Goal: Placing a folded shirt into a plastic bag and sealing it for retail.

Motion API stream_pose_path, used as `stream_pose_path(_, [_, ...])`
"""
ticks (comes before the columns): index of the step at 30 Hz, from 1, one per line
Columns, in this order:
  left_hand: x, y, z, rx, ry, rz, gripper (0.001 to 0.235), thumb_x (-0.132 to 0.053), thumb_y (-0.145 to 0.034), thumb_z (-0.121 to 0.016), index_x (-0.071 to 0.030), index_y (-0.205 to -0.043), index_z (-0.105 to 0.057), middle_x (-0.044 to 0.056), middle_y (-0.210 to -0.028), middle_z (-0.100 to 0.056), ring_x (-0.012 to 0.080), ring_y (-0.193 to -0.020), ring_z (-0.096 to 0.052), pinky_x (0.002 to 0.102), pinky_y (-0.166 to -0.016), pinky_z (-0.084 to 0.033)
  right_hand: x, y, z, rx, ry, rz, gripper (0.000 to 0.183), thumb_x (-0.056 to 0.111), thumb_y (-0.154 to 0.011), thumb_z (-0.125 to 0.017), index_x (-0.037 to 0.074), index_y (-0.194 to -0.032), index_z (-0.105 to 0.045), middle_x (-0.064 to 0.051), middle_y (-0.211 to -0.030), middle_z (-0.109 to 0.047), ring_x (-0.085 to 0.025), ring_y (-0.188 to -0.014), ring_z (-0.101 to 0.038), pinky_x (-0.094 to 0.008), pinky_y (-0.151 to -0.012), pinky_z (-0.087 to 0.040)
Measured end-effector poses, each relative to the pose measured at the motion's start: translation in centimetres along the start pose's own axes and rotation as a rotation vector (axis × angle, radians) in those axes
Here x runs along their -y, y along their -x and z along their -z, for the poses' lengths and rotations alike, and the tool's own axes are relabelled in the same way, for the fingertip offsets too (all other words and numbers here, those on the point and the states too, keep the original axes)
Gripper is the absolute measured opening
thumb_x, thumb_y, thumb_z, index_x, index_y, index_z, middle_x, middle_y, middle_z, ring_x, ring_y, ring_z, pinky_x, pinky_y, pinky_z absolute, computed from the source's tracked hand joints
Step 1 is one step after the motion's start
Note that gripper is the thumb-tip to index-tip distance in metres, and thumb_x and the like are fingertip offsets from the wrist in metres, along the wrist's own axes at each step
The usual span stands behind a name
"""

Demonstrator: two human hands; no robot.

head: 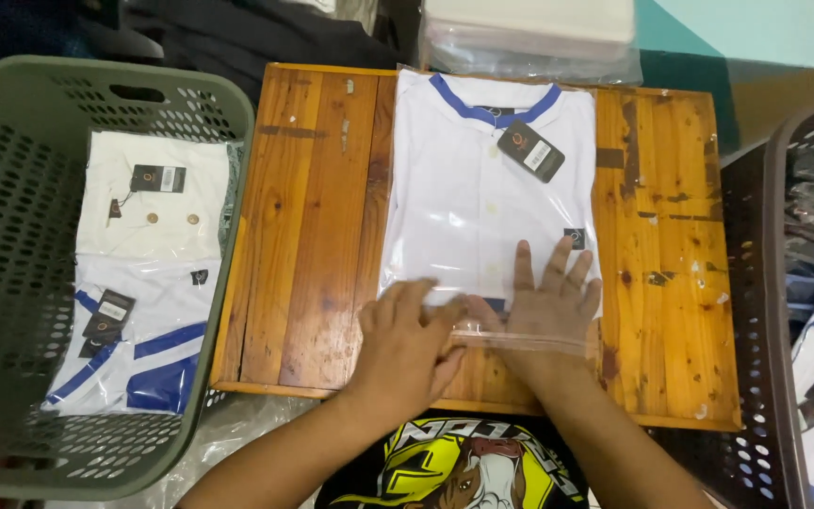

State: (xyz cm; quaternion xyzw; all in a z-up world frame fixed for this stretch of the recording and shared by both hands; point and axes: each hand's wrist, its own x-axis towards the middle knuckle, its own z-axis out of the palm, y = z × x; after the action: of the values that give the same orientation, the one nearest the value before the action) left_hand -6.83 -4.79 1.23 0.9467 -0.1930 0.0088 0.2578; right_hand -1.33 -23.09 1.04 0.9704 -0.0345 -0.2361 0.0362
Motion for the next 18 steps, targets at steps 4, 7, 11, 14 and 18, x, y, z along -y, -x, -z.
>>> stream_pose_path(4, [1.0, -0.6, 2.2, 0.067, 0.055, 0.084, 0.079, -0.042, -0.082, -0.078, -0.001, -0.144, -0.054, 0.04, -0.152, -0.027, 0.0647, -0.14, -0.018, 0.075, -0.096, -0.025, -0.4, -0.2, -1.1, -0.145, -0.043, 0.006, 0.114, 0.096, -0.083, -0.026, 0.02, -0.168, -0.013, -0.031, -0.168, -0.013, -0.051, -0.154, -0.013, -0.063, -0.12, -0.018])
stream_pose_path(7, [1.1, -0.7, 3.1, 0.145, 0.249, 0.234, 0.094, -0.055, -0.08, -0.08, 0.01, -0.142, -0.052, 0.047, -0.153, -0.02, 0.0659, -0.138, -0.025, 0.068, -0.104, -0.028, -0.7, -0.5, -1.8, -0.025, 0.086, -0.003, 0.12, 0.102, -0.078, -0.009, 0.022, -0.168, -0.005, -0.029, -0.168, -0.016, -0.046, -0.154, -0.02, -0.062, -0.119, -0.021])
stream_pose_path(11, [3.5, -1.6, 2.3, -0.155, 0.337, 0.292, 0.065, -0.032, -0.092, -0.071, 0.012, -0.138, -0.054, 0.041, -0.135, -0.043, 0.0606, -0.125, -0.05, 0.059, -0.098, -0.048, -1.7, -0.4, -6.2, -0.769, 0.159, 0.186, 0.101, 0.082, -0.088, -0.035, 0.015, -0.163, -0.039, -0.029, -0.156, -0.045, -0.047, -0.141, -0.048, -0.059, -0.111, -0.041])
stream_pose_path(14, [5.6, -2.9, 2.1, -0.145, 0.354, 0.41, 0.057, -0.028, -0.094, -0.068, 0.006, -0.138, -0.056, 0.031, -0.118, -0.061, 0.0513, -0.112, -0.064, 0.053, -0.085, -0.056, -2.4, 1.5, -6.2, -0.629, 0.074, 0.287, 0.103, 0.075, -0.086, -0.05, 0.007, -0.162, -0.034, -0.032, -0.162, -0.034, -0.051, -0.148, -0.034, -0.061, -0.115, -0.032])
stream_pose_path(18, [7.3, -3.7, 1.6, -0.024, 0.368, 0.575, 0.051, -0.025, -0.092, -0.068, -0.002, -0.137, -0.06, 0.02, -0.092, -0.075, 0.0412, -0.089, -0.075, 0.048, -0.07, -0.058, -5.4, 3.9, -8.1, -0.553, 0.071, 0.484, 0.106, 0.078, -0.082, -0.059, 0.002, -0.154, -0.042, -0.03, -0.154, -0.044, -0.047, -0.148, -0.037, -0.053, -0.12, -0.027])
